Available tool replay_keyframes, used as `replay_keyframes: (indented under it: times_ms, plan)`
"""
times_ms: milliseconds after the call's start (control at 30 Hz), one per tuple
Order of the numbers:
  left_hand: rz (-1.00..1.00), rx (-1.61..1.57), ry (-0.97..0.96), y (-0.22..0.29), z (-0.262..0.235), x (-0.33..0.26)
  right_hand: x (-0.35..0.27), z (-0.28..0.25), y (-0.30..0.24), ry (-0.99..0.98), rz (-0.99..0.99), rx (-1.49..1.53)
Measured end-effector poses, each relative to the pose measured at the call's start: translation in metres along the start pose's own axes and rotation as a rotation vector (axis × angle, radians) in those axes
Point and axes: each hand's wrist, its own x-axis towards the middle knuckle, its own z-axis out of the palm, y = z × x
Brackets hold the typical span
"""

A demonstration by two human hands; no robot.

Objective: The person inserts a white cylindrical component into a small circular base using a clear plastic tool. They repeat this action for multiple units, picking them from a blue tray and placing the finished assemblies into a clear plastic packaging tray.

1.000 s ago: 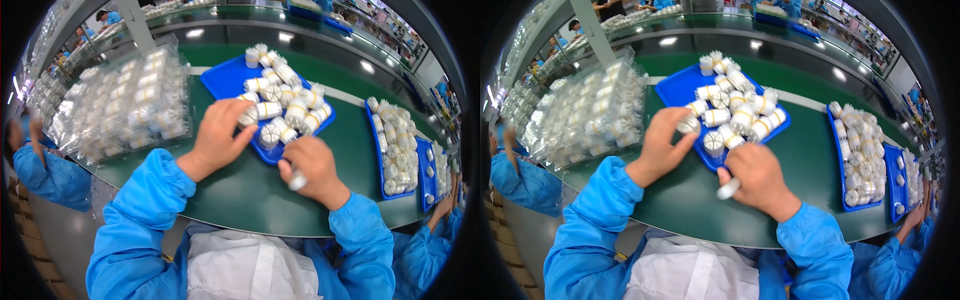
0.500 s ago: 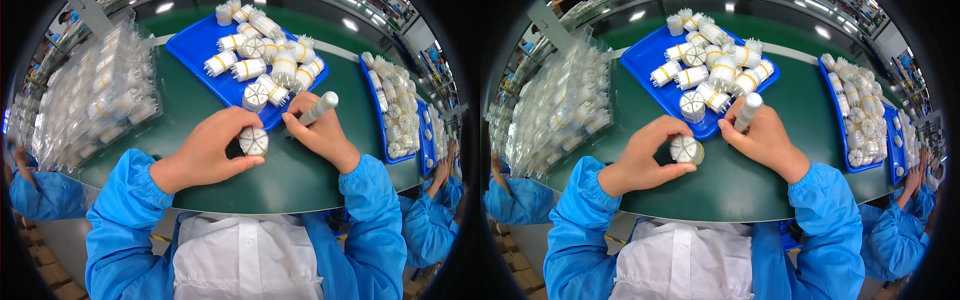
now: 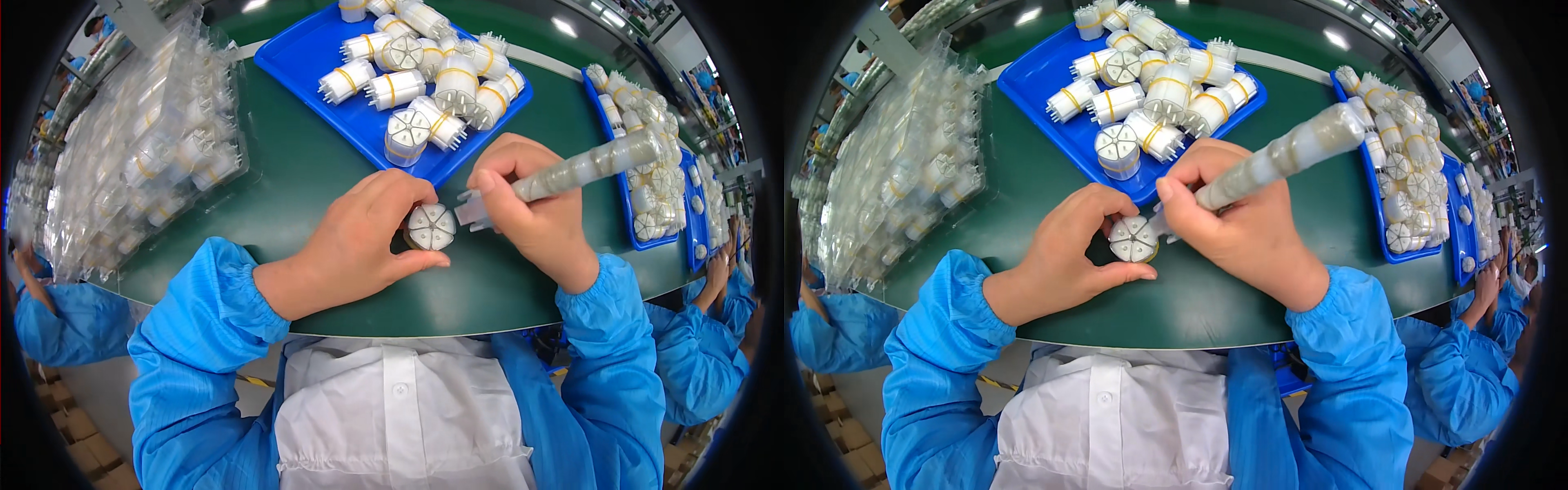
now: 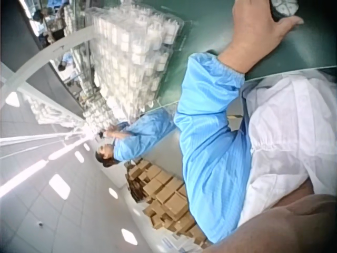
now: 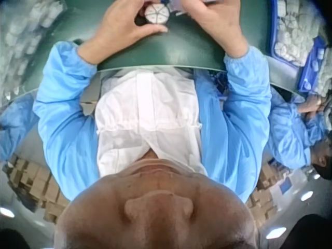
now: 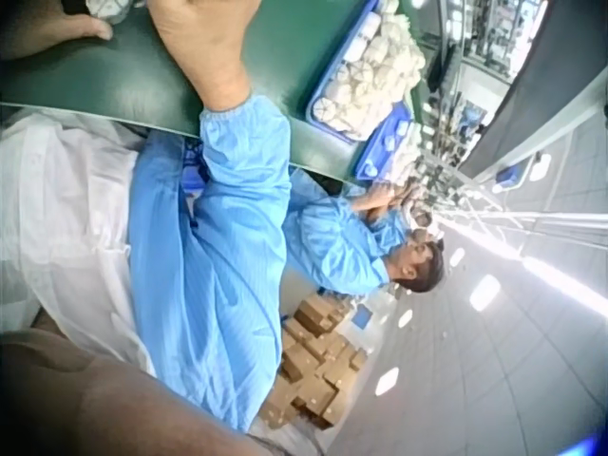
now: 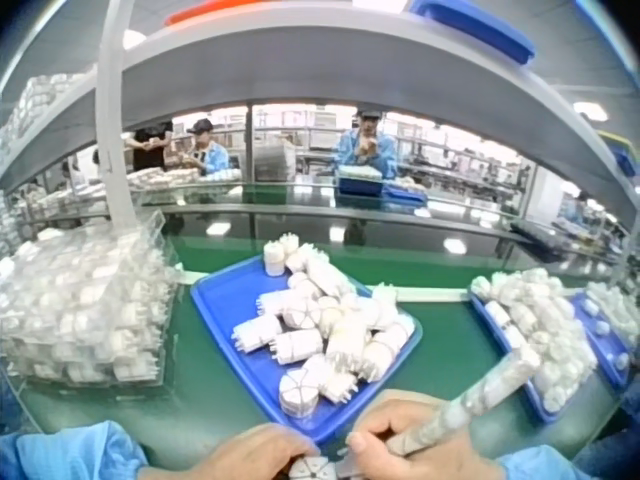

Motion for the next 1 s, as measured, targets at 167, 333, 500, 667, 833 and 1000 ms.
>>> replay_keyframes:
  times_ms: [167, 333, 500, 667, 833, 1000]
  plan:
    - [0.033, -0.005, 0.006, -0.003, 0.003, 0.002, -0.007, 0.004, 0.005, -0.027, -0.150, -0.085]
    - [0.029, 0.009, 0.002, -0.002, 0.003, 0.001, -0.006, 0.004, 0.005, -0.023, -0.166, -0.168]
    - [0.032, 0.013, -0.007, 0.004, 0.003, 0.002, -0.008, 0.006, 0.006, -0.055, -0.143, -0.186]
    - [0.066, 0.040, 0.028, 0.004, 0.002, 0.004, -0.008, 0.007, 0.005, -0.124, -0.173, -0.265]
    - [0.006, 0.037, 0.003, 0.005, 0.003, 0.001, -0.008, 0.006, 0.007, -0.104, -0.168, -0.206]
    - [0.039, -0.034, 0.024, 0.008, 0.002, 0.001, -0.006, 0.001, 0.007, 0.015, -0.045, -0.068]
